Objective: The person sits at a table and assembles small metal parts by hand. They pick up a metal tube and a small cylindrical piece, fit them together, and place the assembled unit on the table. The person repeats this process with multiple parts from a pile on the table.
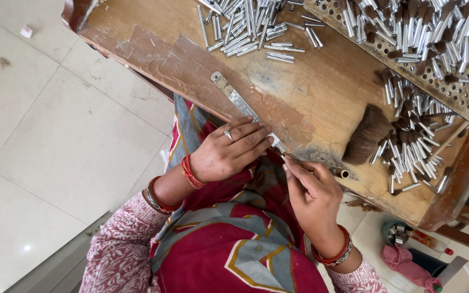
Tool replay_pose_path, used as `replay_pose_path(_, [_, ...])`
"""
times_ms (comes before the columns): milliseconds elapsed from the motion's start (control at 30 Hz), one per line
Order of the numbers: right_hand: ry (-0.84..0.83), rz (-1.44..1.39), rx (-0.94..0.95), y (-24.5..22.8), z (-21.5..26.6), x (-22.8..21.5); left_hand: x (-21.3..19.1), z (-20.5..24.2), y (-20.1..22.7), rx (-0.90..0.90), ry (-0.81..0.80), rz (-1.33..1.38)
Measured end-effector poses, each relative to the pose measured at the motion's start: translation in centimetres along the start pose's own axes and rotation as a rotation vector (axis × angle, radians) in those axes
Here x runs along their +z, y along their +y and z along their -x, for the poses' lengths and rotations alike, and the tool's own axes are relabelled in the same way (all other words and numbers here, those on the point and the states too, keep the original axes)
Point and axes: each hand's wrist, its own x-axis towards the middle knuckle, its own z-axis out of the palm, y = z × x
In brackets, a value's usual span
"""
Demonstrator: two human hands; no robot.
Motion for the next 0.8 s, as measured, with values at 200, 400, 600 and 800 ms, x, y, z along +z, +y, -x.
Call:
replay_pose_path(200, [0.013, -0.037, -0.021, -0.8, -0.1, -0.3, -0.5, -1.0, 2.6, -0.102, 0.127, 0.085])
replay_pose_path(400, [0.155, -0.511, 0.059, 1.5, 3.4, 0.7, 2.7, -1.4, 6.9, -0.641, 0.255, 0.793])
replay_pose_path(600, [0.137, -0.638, 0.136, 1.7, 3.3, -2.0, 4.2, -2.6, 7.1, -0.854, 0.157, 1.347])
replay_pose_path(800, [0.067, -0.729, 0.298, 2.9, 2.9, -4.3, 4.0, -3.4, 8.0, -0.787, -0.013, 1.342])
